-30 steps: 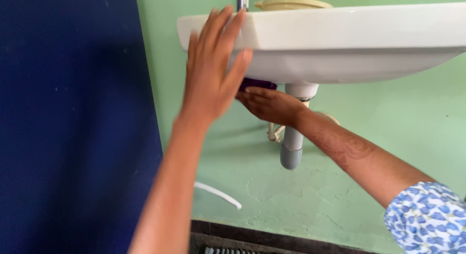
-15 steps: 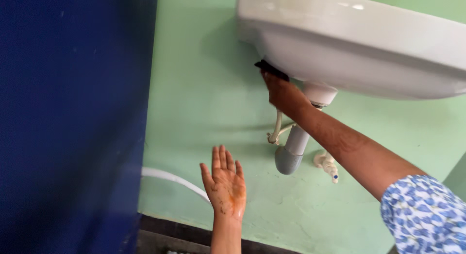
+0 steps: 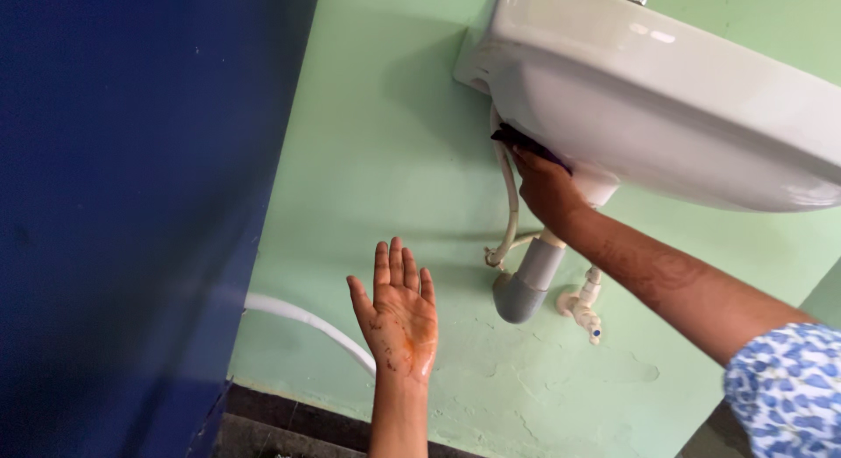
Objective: The person wipes the rim, top surface, and the underside of a washbasin with a cloth, and then pours water from a mug into the basin and over the drain.
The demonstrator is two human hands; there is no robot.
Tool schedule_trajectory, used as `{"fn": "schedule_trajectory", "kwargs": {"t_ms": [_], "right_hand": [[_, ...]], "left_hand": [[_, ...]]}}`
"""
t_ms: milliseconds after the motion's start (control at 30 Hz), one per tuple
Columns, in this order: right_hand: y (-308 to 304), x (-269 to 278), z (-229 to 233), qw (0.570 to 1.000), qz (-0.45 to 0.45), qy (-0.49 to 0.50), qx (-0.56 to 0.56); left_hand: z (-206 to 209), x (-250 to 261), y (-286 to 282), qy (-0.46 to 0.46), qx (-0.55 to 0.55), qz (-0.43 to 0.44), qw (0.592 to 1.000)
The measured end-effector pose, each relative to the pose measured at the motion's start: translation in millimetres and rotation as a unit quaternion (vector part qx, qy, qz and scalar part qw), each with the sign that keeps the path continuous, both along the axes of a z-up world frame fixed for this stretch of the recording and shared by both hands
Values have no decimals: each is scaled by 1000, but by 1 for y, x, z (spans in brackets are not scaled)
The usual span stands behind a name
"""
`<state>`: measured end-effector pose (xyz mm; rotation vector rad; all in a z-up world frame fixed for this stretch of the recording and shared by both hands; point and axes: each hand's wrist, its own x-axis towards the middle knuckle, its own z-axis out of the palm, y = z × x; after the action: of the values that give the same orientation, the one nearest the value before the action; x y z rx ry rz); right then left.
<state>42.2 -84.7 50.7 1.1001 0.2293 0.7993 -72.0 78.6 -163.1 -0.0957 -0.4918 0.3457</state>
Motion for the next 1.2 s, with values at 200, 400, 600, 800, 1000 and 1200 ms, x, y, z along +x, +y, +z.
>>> {"fn": "schedule_trajectory", "kwargs": {"t_ms": [200, 400, 600, 800, 1000, 1200], "right_hand": [[4, -6, 13, 985, 138, -88, -58], [21, 32, 10, 993, 88, -68, -37], [30, 60, 15, 998, 27, -53, -6], [23, 75, 14, 999, -10, -50, -4], [37, 88, 14, 999, -24, -34, 0], [28, 88, 15, 999, -40, -27, 2]], "left_hand": [[-1, -8, 4, 14, 33, -14, 999], [1, -19, 5, 37, 59, 7, 998], [10, -18, 2, 13, 71, 6, 997], [-9, 0, -3, 22, 52, -27, 998], [-13, -6, 4, -14, 79, -5, 997], [-3, -19, 13, -7, 77, 8, 997]]}}
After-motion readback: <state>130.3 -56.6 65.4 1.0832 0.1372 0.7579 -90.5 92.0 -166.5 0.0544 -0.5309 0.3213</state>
